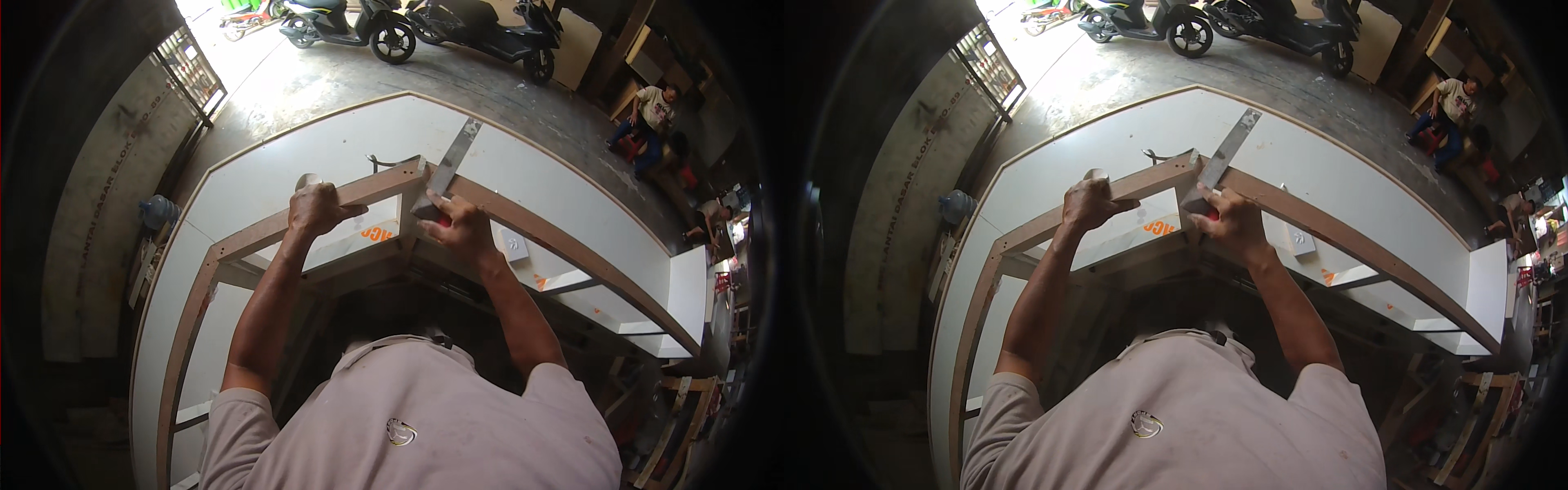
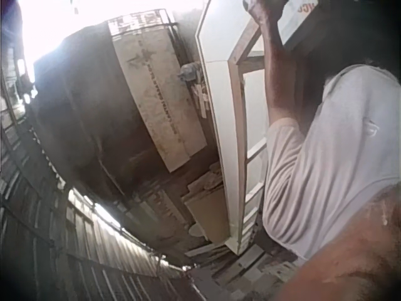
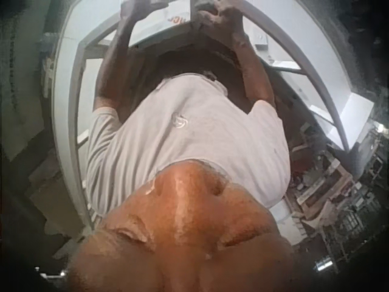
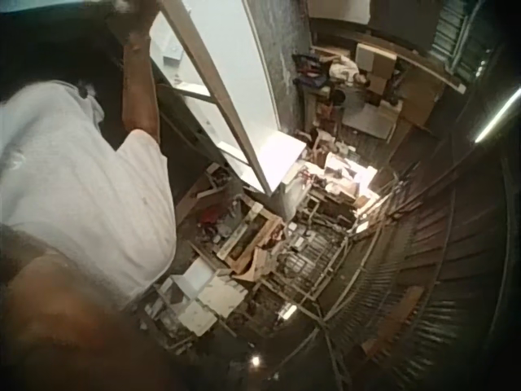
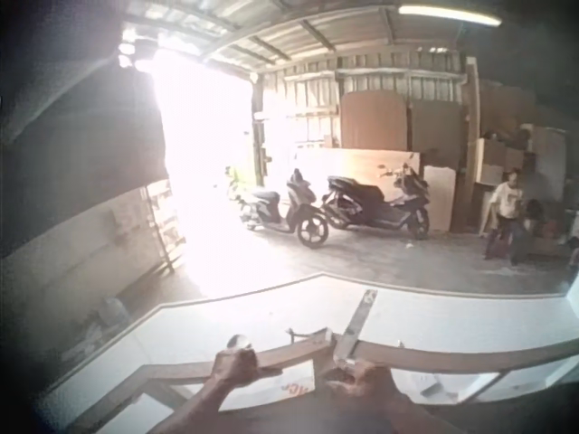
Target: The person uses a flat hand tool to trim and scrape off excess laminate edging from the corners and sides of a white cabinet frame.
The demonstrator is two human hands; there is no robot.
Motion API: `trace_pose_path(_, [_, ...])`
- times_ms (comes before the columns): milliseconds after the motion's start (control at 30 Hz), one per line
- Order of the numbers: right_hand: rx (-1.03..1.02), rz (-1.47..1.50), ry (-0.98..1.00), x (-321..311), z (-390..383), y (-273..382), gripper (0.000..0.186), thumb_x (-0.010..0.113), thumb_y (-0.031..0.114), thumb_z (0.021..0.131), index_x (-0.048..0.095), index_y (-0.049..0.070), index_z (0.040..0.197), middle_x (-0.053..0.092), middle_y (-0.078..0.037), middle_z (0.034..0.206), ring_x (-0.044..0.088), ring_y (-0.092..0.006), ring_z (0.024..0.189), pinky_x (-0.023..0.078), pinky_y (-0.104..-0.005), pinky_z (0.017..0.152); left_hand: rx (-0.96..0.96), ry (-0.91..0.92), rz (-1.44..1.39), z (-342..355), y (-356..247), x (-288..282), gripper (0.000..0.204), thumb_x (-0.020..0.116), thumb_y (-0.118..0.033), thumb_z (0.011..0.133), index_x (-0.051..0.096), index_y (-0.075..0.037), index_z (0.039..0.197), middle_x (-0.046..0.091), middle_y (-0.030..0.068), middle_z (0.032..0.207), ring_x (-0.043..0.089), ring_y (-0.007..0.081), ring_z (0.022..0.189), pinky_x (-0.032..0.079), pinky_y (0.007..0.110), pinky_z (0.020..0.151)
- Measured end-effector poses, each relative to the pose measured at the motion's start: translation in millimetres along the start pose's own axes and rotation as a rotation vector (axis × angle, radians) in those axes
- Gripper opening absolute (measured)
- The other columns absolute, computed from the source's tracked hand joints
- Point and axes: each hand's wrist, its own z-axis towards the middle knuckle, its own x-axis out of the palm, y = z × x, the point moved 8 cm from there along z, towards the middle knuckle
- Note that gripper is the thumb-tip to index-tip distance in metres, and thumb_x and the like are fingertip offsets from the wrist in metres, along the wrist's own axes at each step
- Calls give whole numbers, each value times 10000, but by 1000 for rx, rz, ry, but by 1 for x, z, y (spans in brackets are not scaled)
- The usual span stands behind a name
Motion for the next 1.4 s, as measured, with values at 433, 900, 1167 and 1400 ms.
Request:
trace_pose_path(433, [-24,91,-39,13,5,2,605,790,418,809,686,59,1286,616,-146,786,668,-302,693,549,-407,675,-18,-64,-33,1,-7,0,687,851,-712,613,690,-54,727,692,122,719,692,274,702,542,409,704])
trace_pose_path(900, [-71,110,-45,30,8,26,631,795,430,791,675,87,1307,589,-129,757,664,-301,658,548,-423,619,-38,122,-199,-7,32,-7,796,908,-641,565,727,-5,1009,733,187,949,718,315,908,556,422,814])
trace_pose_path(1167, [-59,101,22,37,1,43,602,796,404,802,687,73,1293,571,-97,731,623,-258,604,515,-387,569,-166,-72,-121,-85,158,-68,1152,939,-640,500,572,-7,1390,552,234,1416,530,397,1326,444,472,1115])
trace_pose_path(1400, [-19,119,-2,53,-2,64,621,801,404,792,679,70,1301,598,-118,760,662,-296,647,547,-409,611,-462,-36,-260,-181,289,-84,1306,893,-701,541,412,50,1495,409,313,1520,413,394,1428,354,458,1181])
